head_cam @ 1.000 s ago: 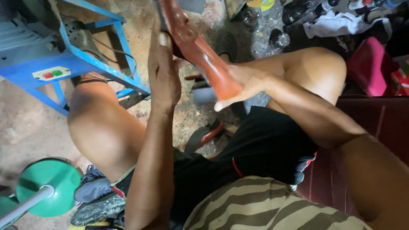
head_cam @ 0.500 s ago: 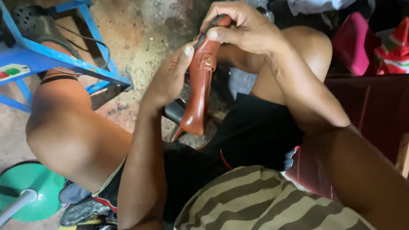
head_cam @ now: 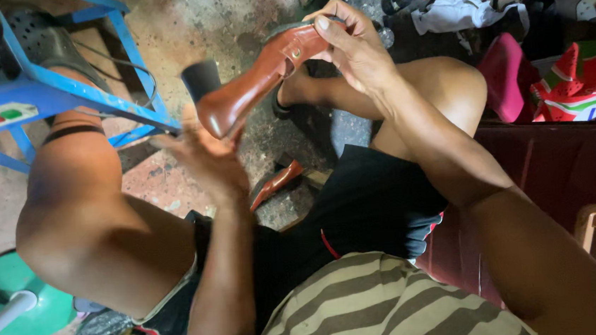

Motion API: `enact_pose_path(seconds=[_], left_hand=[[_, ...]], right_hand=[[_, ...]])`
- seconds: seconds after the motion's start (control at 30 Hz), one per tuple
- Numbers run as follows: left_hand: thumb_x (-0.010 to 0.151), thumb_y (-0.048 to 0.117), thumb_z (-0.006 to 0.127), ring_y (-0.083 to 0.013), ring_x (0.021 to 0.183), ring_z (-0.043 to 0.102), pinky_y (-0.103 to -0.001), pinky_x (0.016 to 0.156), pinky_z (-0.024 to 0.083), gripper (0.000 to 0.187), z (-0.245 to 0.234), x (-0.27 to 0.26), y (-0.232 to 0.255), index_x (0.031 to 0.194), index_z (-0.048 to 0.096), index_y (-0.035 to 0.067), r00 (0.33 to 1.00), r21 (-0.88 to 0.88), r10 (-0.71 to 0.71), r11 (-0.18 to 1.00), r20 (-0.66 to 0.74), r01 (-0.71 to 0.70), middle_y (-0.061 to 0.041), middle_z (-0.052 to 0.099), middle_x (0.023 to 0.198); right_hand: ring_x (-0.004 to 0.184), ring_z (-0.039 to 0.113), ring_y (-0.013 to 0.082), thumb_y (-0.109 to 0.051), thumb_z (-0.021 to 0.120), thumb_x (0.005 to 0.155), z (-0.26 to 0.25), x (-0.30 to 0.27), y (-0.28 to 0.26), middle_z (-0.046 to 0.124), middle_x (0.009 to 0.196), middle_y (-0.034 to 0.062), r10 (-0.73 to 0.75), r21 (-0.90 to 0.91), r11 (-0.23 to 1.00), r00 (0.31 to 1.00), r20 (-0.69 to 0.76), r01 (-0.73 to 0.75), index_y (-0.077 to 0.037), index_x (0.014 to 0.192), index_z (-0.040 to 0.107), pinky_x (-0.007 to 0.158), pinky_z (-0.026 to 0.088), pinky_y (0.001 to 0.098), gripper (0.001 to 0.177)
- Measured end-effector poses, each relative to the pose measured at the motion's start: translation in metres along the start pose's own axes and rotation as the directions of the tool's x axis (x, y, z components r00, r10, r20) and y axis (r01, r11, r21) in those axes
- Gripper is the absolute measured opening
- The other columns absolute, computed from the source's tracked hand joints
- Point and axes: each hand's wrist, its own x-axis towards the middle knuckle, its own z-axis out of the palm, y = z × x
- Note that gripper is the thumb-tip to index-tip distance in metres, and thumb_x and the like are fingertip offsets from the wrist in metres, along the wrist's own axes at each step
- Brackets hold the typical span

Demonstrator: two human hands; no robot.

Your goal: The person sits on the floor and uses a small metal tool to scrape and smooth the sole and heel of a reddish-brown high-heeled shoe. They repeatedly turn the shoe over to work on different areas of the sole and heel, holding the shoe with one hand and the tool with the other.

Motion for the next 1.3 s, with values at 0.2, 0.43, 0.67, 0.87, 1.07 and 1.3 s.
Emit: enact_pose_path(seconds=[0.2, 0.43, 0.67, 0.87, 1.07, 1.3], left_hand=[[0.093, 0.046, 0.069, -0.0265, 0.123, 0.063, -0.043, 0.098, 0.054, 0.070, 0.041, 0.001, -0.042, 0.148, 0.041, 0.011, 0.990, -0.057, -0.138, 0.989, -0.013, 0.137, -0.008, 0.058, 0.138], [0.091, 0.024, 0.079, -0.0179, 0.108, 0.064, -0.036, 0.094, 0.054, 0.061, 0.062, 0.048, -0.048, 0.138, 0.047, 0.002, 0.977, 0.033, 0.119, 0.993, -0.175, -0.115, -0.008, 0.062, 0.123], [0.098, 0.010, 0.081, -0.0183, 0.107, 0.062, -0.034, 0.101, 0.052, 0.054, 0.060, 0.058, -0.046, 0.138, 0.048, -0.003, 0.945, 0.112, 0.326, 0.939, 0.013, -0.325, -0.011, 0.062, 0.118], [0.096, 0.004, 0.079, -0.0142, 0.109, 0.061, -0.032, 0.103, 0.051, 0.057, 0.062, 0.054, -0.037, 0.140, 0.043, 0.001, 0.923, 0.186, 0.376, 0.904, 0.082, -0.384, -0.008, 0.061, 0.121], [0.097, 0.003, 0.082, -0.0167, 0.109, 0.063, -0.032, 0.102, 0.053, 0.055, 0.057, 0.054, -0.035, 0.137, 0.045, -0.001, 0.924, 0.328, 0.366, 0.865, 0.106, -0.380, -0.010, 0.062, 0.121], [0.096, 0.016, 0.082, -0.0169, 0.109, 0.065, -0.031, 0.099, 0.055, 0.058, 0.055, 0.054, -0.021, 0.137, 0.046, -0.004, 0.932, 0.453, 0.357, 0.823, 0.056, -0.342, -0.012, 0.064, 0.123]], right_hand=[[0.106, 0.069, 0.0161, -0.017, 0.066, 0.108, 0.022, 0.001, 0.025, 0.069, 0.111, 0.0073, 0.065, -0.001, 0.998, 0.996, -0.059, -0.065, -0.003, 0.115, 0.063, 0.100, 0.061, 0.0397, 0.016], [0.117, 0.065, 0.0174, -0.012, 0.064, 0.110, 0.050, -0.002, 0.028, 0.065, 0.124, 0.0104, 0.148, -0.018, 0.989, 0.988, 0.035, -0.148, -0.002, 0.127, 0.057, 0.108, 0.054, 0.0393, 0.021], [0.095, 0.068, 0.0204, -0.042, 0.046, 0.105, 0.057, 0.012, 0.029, 0.068, 0.112, 0.0108, 0.474, -0.049, 0.879, 0.880, -0.027, -0.475, -0.009, 0.134, 0.056, 0.086, 0.062, 0.0444, 0.045], [0.099, 0.071, 0.0202, -0.049, 0.040, 0.108, 0.049, 0.013, 0.042, 0.071, 0.120, 0.0126, 0.472, -0.160, 0.874, 0.880, 0.057, -0.458, -0.003, 0.136, 0.060, 0.080, 0.063, 0.0394, 0.057], [0.102, 0.069, 0.0203, -0.045, 0.047, 0.113, 0.048, 0.012, 0.049, 0.067, 0.125, 0.0115, 0.439, -0.154, 0.897, 0.878, 0.190, -0.415, -0.004, 0.143, 0.050, 0.081, 0.062, 0.0389, 0.050], [0.095, 0.069, 0.0175, -0.033, 0.055, 0.109, 0.060, 0.013, 0.039, 0.064, 0.129, 0.0080, 0.455, -0.214, 0.889, 0.833, 0.313, -0.405, -0.011, 0.160, 0.033, 0.078, 0.062, 0.0322, 0.059]])
